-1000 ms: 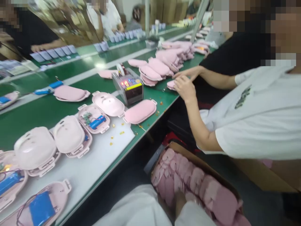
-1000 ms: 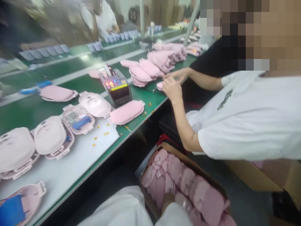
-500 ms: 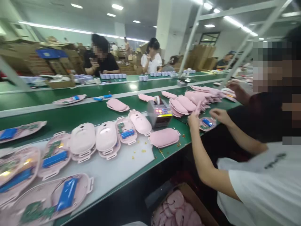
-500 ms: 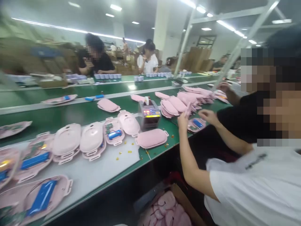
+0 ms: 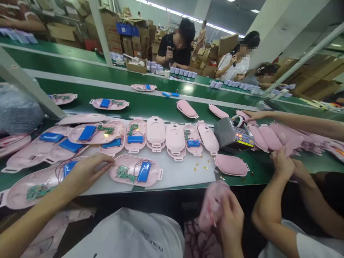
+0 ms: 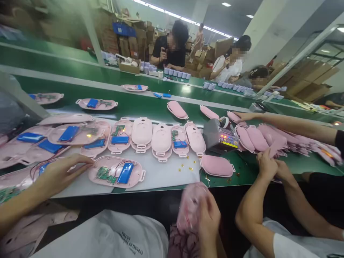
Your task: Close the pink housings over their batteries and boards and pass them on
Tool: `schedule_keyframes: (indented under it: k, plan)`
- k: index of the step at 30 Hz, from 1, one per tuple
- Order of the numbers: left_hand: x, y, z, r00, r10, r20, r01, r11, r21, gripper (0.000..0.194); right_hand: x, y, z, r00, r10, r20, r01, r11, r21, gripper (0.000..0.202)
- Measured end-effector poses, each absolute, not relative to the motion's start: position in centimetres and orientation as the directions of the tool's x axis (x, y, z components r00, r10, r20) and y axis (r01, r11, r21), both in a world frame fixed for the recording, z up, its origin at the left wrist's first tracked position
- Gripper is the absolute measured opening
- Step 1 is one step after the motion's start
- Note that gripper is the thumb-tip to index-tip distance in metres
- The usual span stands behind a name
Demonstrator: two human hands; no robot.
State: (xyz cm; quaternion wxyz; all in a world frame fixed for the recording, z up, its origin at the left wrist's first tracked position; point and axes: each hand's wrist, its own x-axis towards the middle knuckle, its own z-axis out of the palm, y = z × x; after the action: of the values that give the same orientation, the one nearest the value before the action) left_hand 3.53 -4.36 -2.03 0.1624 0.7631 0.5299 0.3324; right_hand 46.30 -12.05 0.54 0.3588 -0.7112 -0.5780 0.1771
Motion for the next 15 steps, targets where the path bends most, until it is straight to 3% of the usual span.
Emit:
schedule_keyframes:
  k: [2,4,7,11,13,15]
  plan:
    - [1.7,-5.1,-0.6,0.297,0.915,0.273,0.731,-0.402,0.551,0.029,41.3,-10.6,-0.6,0.128,0.97,0.206,0.705,0.058,-0.707,0.035]
    - [0.2,-6.0,0.5,0.358,0.916,0.184,0.722,-0.396,0.568,0.025,36.9,-7.1,-1.1,-0.134,0.966,0.221,0.711,0.249,-0.657,0.03]
    - [-0.1,-6.7,0.5,0.365,0.925,0.1,0.585,-0.312,0.749,0.022,31.6,-2.0,-1.2,-0.403,0.907,0.119,0.724,0.395,-0.566,0.021]
    - [2.6,-6.4,-1.4,0.19,0.98,0.054,0.196,-0.092,0.976,0.025,29.2,0.2,-1.6,-0.478,0.877,-0.045,0.738,0.374,-0.562,0.024]
    - [4.3,-6.3,-2.1,0.119,0.99,0.081,0.053,-0.088,0.995,0.027,29.2,-0.2,-1.3,-0.505,0.857,0.099,0.71,0.478,-0.517,0.029]
    - [5.5,-6.3,-2.4,0.096,0.972,0.215,0.08,-0.223,0.972,0.024,29.0,-0.8,-0.4,-0.545,0.772,0.326,0.689,0.635,-0.351,0.03]
